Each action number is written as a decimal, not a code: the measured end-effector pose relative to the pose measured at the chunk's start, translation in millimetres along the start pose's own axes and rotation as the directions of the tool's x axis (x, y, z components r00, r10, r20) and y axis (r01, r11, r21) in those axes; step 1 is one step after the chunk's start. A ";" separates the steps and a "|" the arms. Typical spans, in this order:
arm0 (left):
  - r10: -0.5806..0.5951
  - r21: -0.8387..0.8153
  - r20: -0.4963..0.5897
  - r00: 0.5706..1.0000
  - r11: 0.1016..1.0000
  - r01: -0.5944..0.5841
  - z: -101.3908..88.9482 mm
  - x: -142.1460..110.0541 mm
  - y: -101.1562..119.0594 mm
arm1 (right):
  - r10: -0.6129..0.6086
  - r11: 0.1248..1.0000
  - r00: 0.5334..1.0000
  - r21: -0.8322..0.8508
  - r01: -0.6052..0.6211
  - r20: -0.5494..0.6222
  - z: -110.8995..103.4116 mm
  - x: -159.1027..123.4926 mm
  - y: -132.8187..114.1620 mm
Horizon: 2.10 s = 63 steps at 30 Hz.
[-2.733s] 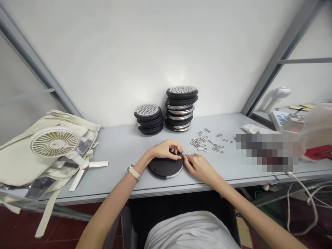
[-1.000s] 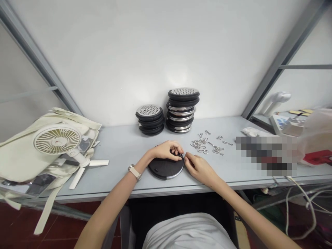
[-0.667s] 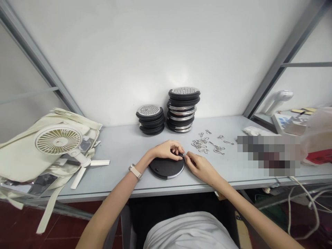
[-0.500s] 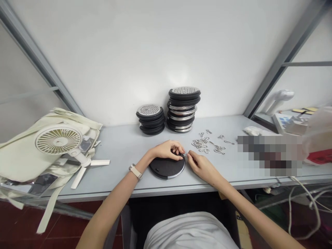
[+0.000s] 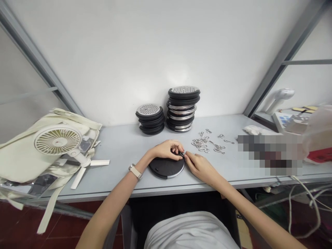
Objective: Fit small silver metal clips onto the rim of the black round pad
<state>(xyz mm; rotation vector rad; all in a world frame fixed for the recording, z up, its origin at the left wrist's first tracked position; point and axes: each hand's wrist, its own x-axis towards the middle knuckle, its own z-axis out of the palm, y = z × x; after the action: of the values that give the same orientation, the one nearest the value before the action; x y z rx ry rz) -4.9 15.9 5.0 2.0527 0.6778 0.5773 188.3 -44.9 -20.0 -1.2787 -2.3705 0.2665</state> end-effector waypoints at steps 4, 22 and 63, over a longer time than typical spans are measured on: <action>-0.002 -0.010 0.017 1.000 1.000 0.002 -0.8 -0.6 0.6 | 0.006 0.998 1.000 0.056 -0.008 0.021 -1.3 0.3 0.1; -0.039 -0.177 0.004 0.999 0.983 0.039 -0.7 -0.7 6.5 | 0.052 0.994 0.999 0.095 -0.053 0.016 -1.0 -0.5 1.3; -0.094 -0.169 0.034 0.995 0.981 0.099 -1.7 -1.4 7.1 | 0.068 0.936 0.997 0.344 -0.077 0.038 -5.1 -0.4 5.1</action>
<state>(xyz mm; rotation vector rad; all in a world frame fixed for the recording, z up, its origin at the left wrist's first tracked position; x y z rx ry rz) -5.3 12.6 11.7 1.8543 0.6849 0.5335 194.7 -42.6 -17.5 -1.1976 -2.1741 0.6930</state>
